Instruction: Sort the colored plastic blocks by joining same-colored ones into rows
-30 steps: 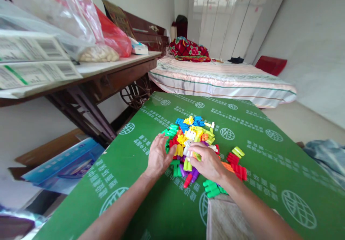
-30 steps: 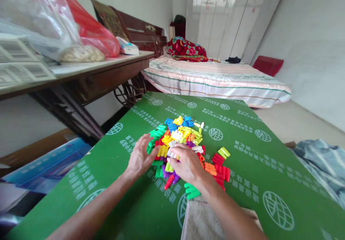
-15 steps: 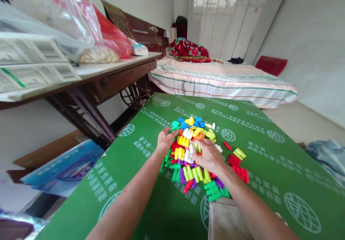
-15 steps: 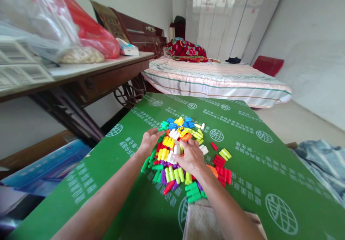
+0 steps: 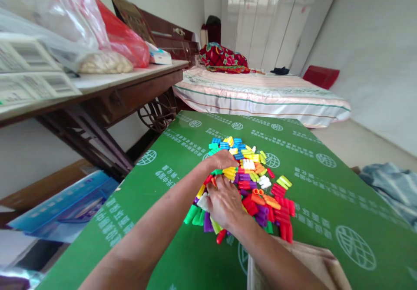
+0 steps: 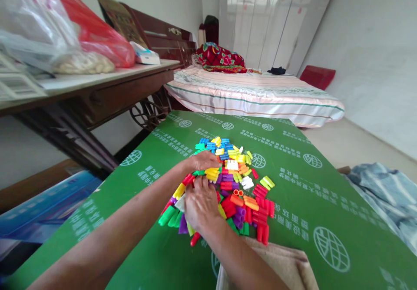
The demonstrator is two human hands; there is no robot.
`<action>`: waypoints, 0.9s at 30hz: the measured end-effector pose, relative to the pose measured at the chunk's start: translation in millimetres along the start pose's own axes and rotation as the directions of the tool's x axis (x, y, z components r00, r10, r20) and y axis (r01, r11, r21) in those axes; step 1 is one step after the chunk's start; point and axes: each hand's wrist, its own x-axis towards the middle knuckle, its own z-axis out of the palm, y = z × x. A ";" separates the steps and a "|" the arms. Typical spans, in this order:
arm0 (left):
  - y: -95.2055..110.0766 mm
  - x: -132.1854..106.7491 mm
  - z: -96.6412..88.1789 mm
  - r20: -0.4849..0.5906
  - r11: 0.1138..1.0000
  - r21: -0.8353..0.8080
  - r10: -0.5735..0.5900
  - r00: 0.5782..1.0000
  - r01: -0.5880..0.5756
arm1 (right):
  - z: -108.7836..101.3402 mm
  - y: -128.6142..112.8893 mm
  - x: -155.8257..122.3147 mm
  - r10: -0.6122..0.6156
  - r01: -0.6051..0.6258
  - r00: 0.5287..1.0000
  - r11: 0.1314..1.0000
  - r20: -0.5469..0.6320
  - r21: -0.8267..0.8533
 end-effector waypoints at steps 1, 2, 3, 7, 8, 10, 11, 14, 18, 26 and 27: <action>6.6 1.8 0.0 0.037 0.998 0.056 0.019 0.999 -0.021 | 4.2 -1.8 1.8 -0.028 0.028 1.000 1.000 -0.014 -0.008; 13.7 2.9 0.6 0.073 0.993 0.109 0.034 0.997 -0.042 | 9.1 -3.1 4.4 -0.055 0.054 0.998 0.998 -0.026 -0.009; 21.0 3.4 2.0 0.106 0.985 0.159 0.044 0.993 -0.061 | 14.4 -4.1 7.8 -0.080 0.080 0.996 0.997 -0.036 -0.003; 50.0 -3.5 15.2 0.210 0.943 0.311 0.057 0.976 -0.121 | 31.8 -7.7 26.4 -0.146 0.146 0.989 0.988 -0.009 0.047; 56.3 -7.6 18.9 0.230 0.933 0.334 0.057 0.972 -0.134 | 32.8 -9.1 29.6 -0.164 0.164 0.986 0.985 0.004 0.056; 65.9 -18.1 22.2 0.265 0.919 0.358 0.068 0.962 -0.163 | 28.0 -12.1 29.4 -0.196 0.195 0.981 0.979 0.007 0.066; 68.5 -24.3 20.4 0.275 0.917 0.358 0.079 0.958 -0.178 | 22.2 -13.2 24.7 -0.217 0.217 0.976 0.974 -0.014 0.060; 61.7 -44.2 -1.5 0.231 0.922 0.341 0.106 0.967 -0.182 | -3.3 -7.0 -11.2 -0.296 0.299 0.944 0.954 -0.146 -0.006; 15.3 -74.4 -43.3 0.015 0.920 0.388 -0.067 0.998 0.056 | -31.0 53.5 -88.7 -0.072 0.059 0.940 0.997 -0.333 -0.047; -84.1 -124.9 -19.3 -0.291 0.900 0.304 -0.225 0.930 0.313 | -58.7 286.5 -75.7 0.546 -0.551 0.808 0.834 -0.221 0.046; -91.0 -127.5 -11.4 -0.320 0.926 0.258 -0.187 0.929 0.276 | -63.1 306.1 -51.6 0.588 -0.593 0.785 0.804 -0.193 0.037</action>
